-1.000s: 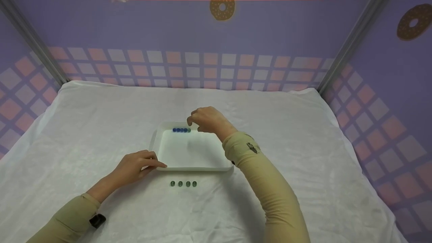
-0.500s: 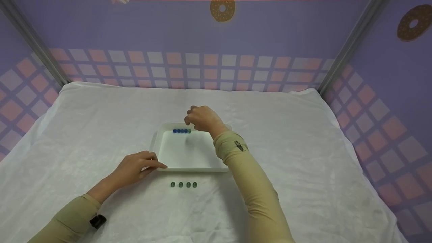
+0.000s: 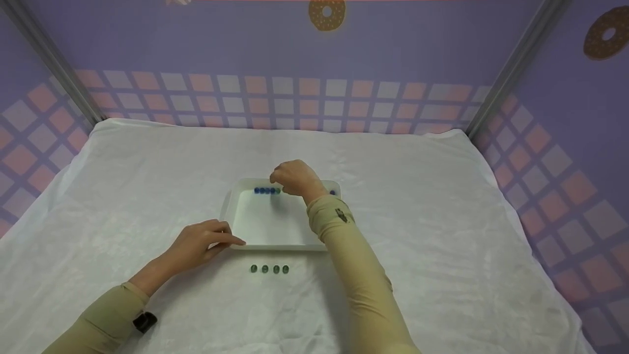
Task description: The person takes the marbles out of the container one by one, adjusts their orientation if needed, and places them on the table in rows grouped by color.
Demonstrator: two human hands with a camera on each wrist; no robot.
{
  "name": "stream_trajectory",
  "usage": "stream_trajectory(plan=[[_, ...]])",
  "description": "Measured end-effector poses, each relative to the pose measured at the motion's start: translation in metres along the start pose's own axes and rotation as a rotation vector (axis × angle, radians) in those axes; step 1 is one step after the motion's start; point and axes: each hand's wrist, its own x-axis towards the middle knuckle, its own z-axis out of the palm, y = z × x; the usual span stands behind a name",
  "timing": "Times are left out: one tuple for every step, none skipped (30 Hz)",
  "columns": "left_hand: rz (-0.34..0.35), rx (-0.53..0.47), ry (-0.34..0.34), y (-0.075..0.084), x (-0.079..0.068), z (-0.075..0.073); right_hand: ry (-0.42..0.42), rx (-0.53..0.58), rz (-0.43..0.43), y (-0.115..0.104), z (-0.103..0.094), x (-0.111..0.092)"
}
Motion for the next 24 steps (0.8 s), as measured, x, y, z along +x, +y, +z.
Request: stream_trajectory(plan=[[0.0,0.0,-0.001,0.0,0.0,0.0,-0.009,0.008,0.005,-0.001,0.001,0.001],[-0.001,-0.001,-0.001,0.0,0.0,0.0,-0.016,0.01,0.008,-0.001,0.003,0.001],[-0.002,-0.003,-0.002,0.0,0.0,0.0,-0.021,0.011,0.01,-0.002,0.004,0.002],[-0.002,-0.003,-0.002,0.0,0.0,0.0,-0.026,0.013,0.013,-0.002,0.005,0.003],[-0.003,-0.004,-0.001,0.0,0.0,0.0,-0.029,0.014,0.017,-0.003,0.006,0.003],[-0.003,-0.006,0.0,0.0,0.0,0.0,-0.032,0.016,0.02,-0.003,0.007,0.004],[-0.004,-0.005,0.001,0.0,0.0,0.0,-0.036,0.017,0.024,-0.004,0.008,0.004],[-0.003,-0.005,0.002,0.0,0.0,0.0,-0.04,0.019,0.027,-0.004,0.009,0.005],[-0.002,-0.003,0.003,0.0,0.0,0.0,-0.042,0.021,0.03,-0.005,0.01,0.005],[-0.001,0.0,0.004,0.0,0.0,0.001,-0.043,0.023,0.033,-0.005,0.011,0.005],[0.0,0.001,0.008,0.0,-0.001,0.001,-0.044,0.021,0.034,-0.006,0.012,0.005],[0.001,0.002,0.012,0.0,-0.001,0.001,-0.044,0.021,0.035,-0.006,0.014,0.005],[0.001,0.003,0.015,0.0,-0.001,0.001,-0.043,0.019,0.035,-0.006,0.015,0.005],[0.001,0.005,0.018,0.0,-0.001,0.001,-0.04,0.014,0.034,-0.006,0.017,0.005],[0.002,0.007,0.02,0.0,-0.001,0.001,-0.04,0.006,0.033,-0.006,0.018,0.005],[0.002,0.008,0.021,0.001,-0.001,0.001,-0.041,-0.002,0.031,-0.006,0.02,0.005],[0.002,0.009,0.02,0.001,-0.002,0.001,-0.043,-0.01,0.028,-0.005,0.021,0.005],[0.001,0.012,0.019,0.001,-0.002,0.001,-0.044,-0.021,0.025,-0.005,0.023,0.006],[0.001,0.015,0.017,0.001,-0.002,0.002,-0.045,-0.031,0.023,-0.005,0.024,0.006],[0.002,0.017,0.016,0.001,-0.002,0.002,-0.046,-0.039,0.021,-0.004,0.025,0.006],[0.005,0.018,0.018,0.001,-0.002,0.002,-0.045,-0.046,0.018,-0.004,0.026,0.007],[0.007,0.018,0.019,0.0,-0.002,0.002,-0.042,-0.052,0.015,-0.004,0.027,0.007],[0.009,0.021,0.02,0.0,-0.001,0.002,-0.038,-0.056,0.014,-0.004,0.027,0.008],[0.011,0.023,0.023,0.0,-0.001,0.002,-0.034,-0.058,0.013,-0.004,0.027,0.008]])
